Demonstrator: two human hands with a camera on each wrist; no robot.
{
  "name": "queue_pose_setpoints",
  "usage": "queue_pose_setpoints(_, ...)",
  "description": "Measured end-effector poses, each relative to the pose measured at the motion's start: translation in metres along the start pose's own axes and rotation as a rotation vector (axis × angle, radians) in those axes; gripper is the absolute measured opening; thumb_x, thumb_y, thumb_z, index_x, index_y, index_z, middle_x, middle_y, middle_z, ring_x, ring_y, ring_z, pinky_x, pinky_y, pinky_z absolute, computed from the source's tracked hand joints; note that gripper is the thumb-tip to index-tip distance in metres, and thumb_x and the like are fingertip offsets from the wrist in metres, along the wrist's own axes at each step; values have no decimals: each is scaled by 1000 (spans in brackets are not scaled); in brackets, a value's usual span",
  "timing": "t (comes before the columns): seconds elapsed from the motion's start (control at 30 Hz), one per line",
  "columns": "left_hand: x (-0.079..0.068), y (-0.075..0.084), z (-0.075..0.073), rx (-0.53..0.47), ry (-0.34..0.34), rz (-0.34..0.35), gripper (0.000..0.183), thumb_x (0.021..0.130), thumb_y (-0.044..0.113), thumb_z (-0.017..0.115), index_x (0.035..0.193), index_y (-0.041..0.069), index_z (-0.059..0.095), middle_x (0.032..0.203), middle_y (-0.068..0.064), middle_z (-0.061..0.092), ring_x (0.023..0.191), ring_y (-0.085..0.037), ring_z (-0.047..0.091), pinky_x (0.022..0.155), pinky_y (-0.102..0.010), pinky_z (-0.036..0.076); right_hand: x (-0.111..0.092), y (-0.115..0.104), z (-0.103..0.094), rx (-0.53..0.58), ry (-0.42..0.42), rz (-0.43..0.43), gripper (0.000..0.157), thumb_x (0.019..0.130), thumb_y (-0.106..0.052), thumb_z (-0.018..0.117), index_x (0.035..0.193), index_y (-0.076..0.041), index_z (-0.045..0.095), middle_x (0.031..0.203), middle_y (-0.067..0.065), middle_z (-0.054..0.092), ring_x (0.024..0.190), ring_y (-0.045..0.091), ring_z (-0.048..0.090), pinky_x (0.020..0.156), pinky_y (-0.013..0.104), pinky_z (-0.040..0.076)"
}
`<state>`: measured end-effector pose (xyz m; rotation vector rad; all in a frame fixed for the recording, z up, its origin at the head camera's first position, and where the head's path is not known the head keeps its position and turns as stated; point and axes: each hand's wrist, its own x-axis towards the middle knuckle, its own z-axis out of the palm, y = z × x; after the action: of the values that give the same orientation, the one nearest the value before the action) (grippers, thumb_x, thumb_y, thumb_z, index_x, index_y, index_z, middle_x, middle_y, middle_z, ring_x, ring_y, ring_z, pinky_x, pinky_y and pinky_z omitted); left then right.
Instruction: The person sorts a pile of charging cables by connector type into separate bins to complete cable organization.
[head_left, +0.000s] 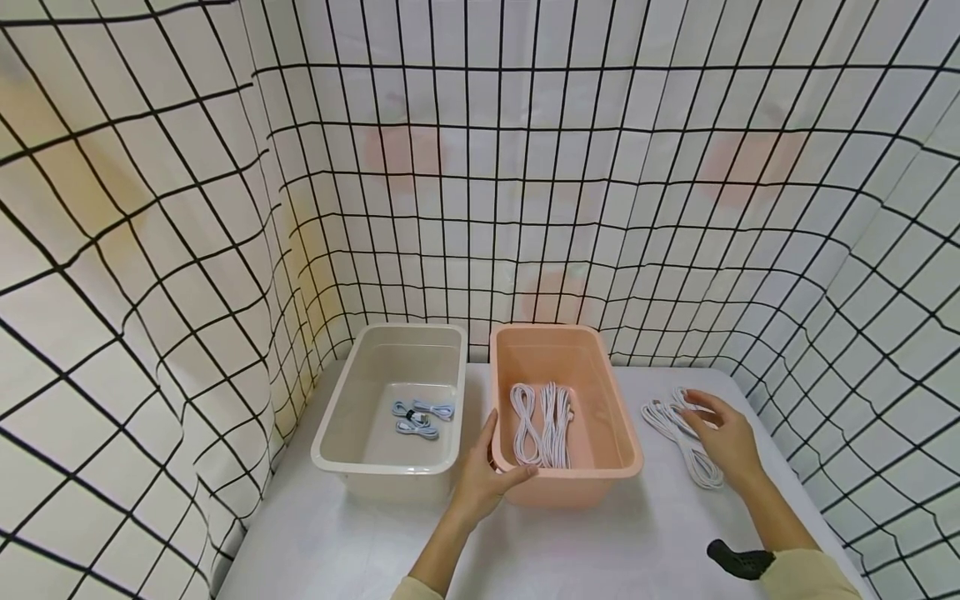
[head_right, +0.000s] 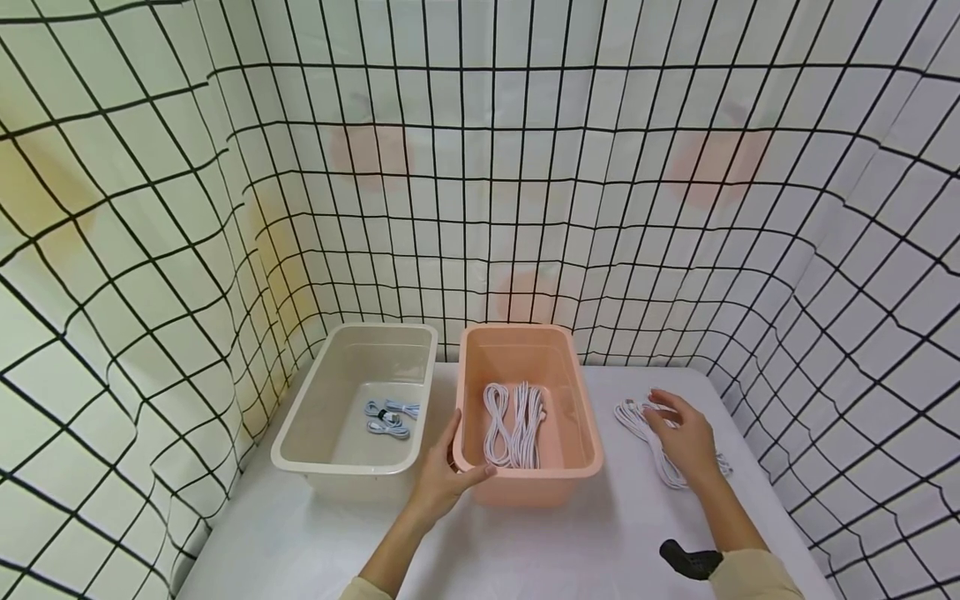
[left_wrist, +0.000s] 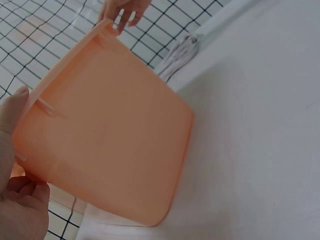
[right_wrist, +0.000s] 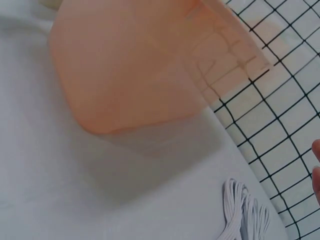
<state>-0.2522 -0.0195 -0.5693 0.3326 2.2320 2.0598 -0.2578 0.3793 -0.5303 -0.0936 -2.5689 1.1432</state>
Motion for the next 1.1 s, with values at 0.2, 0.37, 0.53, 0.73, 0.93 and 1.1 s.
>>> queue_pose_setpoints(0.2,0,-2,0,7,1,0,111,81,23,91,167,18,21,164,-17,33,134,-33,52,103,-38,50,-6,18,0,-50,10,6,48,107,-29,61,146,-1,55,138,21,62,117,35,57,76,6,41)
queue_pose_setpoints(0.37,1,-1,1,10,2,1,110,82,22,91,167,18,21,164,-18,32,135,-34,51,103,-38,50,-11,37,1,-82,81,-19,42,104,-22,65,140,-1,61,129,19,68,106,8,59,77,7,41)
queue_pose_setpoints(0.53,0,-1,1,-1,2,6,109,82,20,90,167,18,21,164,-17,32,135,-34,51,104,-40,49,-16,51,3,-66,98,13,43,104,-24,65,139,0,61,127,18,69,98,-14,48,76,5,41)
queue_pose_setpoints(0.73,0,-1,0,-5,1,1,109,82,21,90,167,19,21,164,-15,32,136,-33,51,104,-42,49,-21,60,6,-98,95,79,43,104,-26,65,138,0,62,126,18,69,106,13,60,79,10,44)
queue_pose_setpoints(0.93,0,-1,0,-10,-1,8,109,82,21,91,167,18,22,164,-14,33,135,-33,51,104,-40,50,-26,78,12,-102,89,133,44,103,-26,66,137,2,61,125,22,69,111,39,62,78,23,46)
queue_pose_setpoints(1.1,0,-1,0,-8,-7,-2,109,82,21,91,167,19,21,163,-13,35,135,-32,51,104,-38,49,-28,104,21,-117,58,195,45,102,-27,67,134,5,62,119,25,70,111,44,62,78,37,46)
